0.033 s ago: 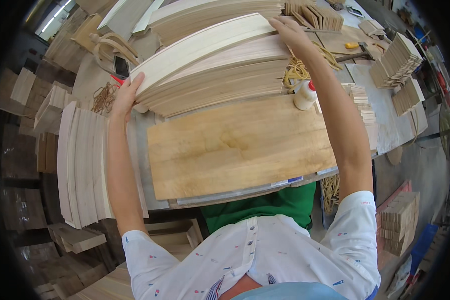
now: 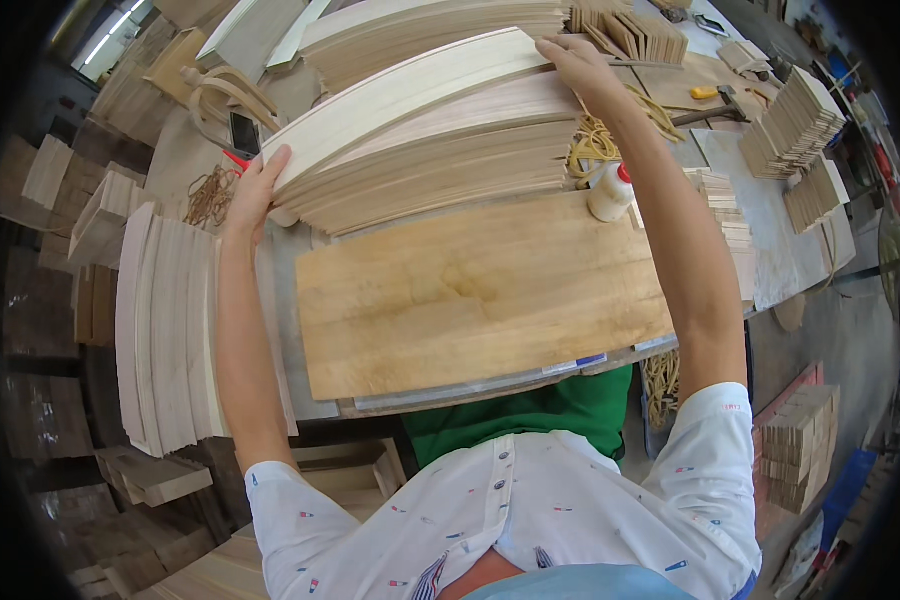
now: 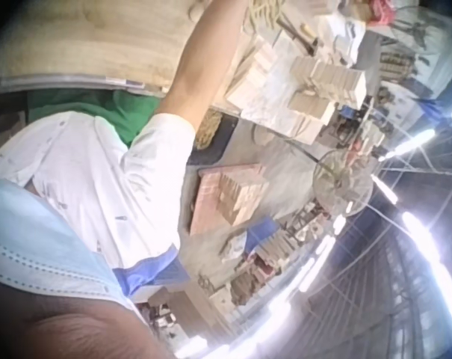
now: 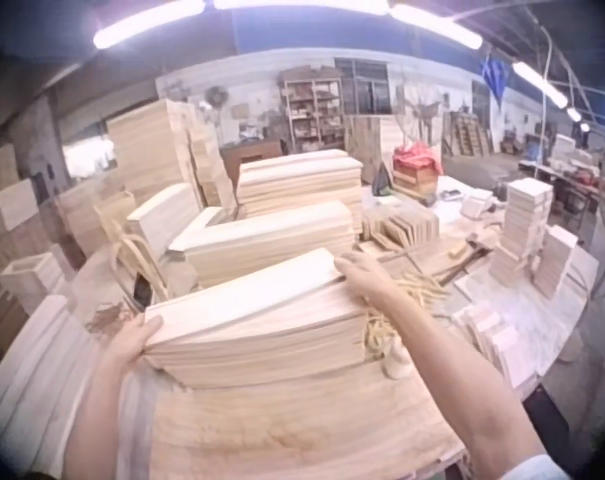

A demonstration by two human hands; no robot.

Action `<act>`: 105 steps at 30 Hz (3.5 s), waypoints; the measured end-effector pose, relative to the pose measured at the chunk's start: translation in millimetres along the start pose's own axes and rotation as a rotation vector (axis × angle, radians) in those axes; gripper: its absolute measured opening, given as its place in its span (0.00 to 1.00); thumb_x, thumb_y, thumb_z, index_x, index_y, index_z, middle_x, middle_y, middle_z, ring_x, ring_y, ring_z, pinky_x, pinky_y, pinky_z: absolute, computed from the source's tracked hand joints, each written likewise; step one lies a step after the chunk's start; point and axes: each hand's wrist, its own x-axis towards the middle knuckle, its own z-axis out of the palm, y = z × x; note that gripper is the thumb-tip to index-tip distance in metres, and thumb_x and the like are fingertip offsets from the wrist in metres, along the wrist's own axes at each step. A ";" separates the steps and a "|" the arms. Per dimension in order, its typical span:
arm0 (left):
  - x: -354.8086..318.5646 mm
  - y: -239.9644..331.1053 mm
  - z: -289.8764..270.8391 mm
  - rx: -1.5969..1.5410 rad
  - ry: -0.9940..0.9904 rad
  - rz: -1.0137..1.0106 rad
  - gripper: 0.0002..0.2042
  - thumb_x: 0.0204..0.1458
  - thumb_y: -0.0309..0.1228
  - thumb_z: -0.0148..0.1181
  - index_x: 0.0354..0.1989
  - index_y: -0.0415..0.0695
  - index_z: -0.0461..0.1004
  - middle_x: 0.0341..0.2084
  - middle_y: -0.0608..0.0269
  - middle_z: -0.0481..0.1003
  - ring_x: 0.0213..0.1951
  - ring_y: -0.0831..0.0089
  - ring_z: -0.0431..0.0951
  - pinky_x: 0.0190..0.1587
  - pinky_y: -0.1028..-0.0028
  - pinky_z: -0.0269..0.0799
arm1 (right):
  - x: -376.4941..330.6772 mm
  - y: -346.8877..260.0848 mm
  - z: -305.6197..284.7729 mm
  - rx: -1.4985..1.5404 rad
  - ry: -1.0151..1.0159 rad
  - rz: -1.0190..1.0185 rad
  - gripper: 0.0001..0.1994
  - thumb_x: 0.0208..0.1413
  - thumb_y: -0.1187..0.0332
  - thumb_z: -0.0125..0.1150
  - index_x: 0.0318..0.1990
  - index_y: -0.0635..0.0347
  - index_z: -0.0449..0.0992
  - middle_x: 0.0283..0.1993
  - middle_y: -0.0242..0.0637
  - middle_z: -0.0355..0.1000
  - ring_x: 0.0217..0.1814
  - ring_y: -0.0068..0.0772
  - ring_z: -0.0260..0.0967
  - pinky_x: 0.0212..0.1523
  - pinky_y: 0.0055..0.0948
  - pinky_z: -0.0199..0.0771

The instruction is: Applying glue to wood panels and assembling them into rectangular wooden drawers or boxes.

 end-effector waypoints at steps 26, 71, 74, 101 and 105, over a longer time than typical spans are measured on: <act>-3.0 78.8 37.3 0.947 -0.383 0.605 0.43 0.30 0.33 0.68 0.63 0.45 0.58 0.54 0.51 0.62 0.58 0.57 0.62 0.62 0.67 0.55 | -52.1 -21.1 6.2 -0.426 0.211 -0.168 0.18 0.41 0.60 0.63 0.36 0.66 0.78 0.32 0.51 0.75 0.35 0.46 0.73 0.40 0.38 0.71; -218.8 -96.4 124.9 0.974 -0.545 0.552 0.48 0.24 0.45 0.75 0.63 0.51 0.61 0.66 0.45 0.47 0.66 0.43 0.45 0.64 0.50 0.46 | -348.7 55.4 -54.5 -0.658 -0.257 -0.009 0.37 0.38 0.75 0.69 0.61 0.61 0.62 0.62 0.50 0.58 0.64 0.54 0.54 0.61 0.42 0.58; -213.9 -104.6 119.5 0.978 -0.541 0.563 0.49 0.25 0.49 0.73 0.63 0.51 0.60 0.66 0.43 0.46 0.67 0.42 0.43 0.64 0.48 0.43 | -323.4 62.2 -56.6 -0.610 -0.394 -0.058 0.44 0.36 0.73 0.71 0.65 0.59 0.55 0.68 0.52 0.51 0.72 0.53 0.43 0.68 0.42 0.47; -224.6 -133.0 66.6 0.722 -0.259 0.128 0.61 0.26 0.44 0.75 0.68 0.38 0.41 0.68 0.48 0.45 0.70 0.58 0.39 0.70 0.59 0.29 | -320.3 68.2 -40.0 -0.725 -0.429 -0.054 0.40 0.45 0.66 0.65 0.67 0.63 0.52 0.71 0.50 0.46 0.75 0.49 0.38 0.71 0.41 0.38; -225.7 -138.9 61.9 0.780 -0.261 0.135 0.61 0.25 0.43 0.75 0.69 0.39 0.40 0.68 0.48 0.45 0.70 0.58 0.40 0.70 0.59 0.32 | -318.3 72.5 -40.1 -0.700 -0.440 -0.092 0.39 0.48 0.64 0.64 0.67 0.64 0.52 0.71 0.50 0.46 0.75 0.47 0.38 0.71 0.42 0.37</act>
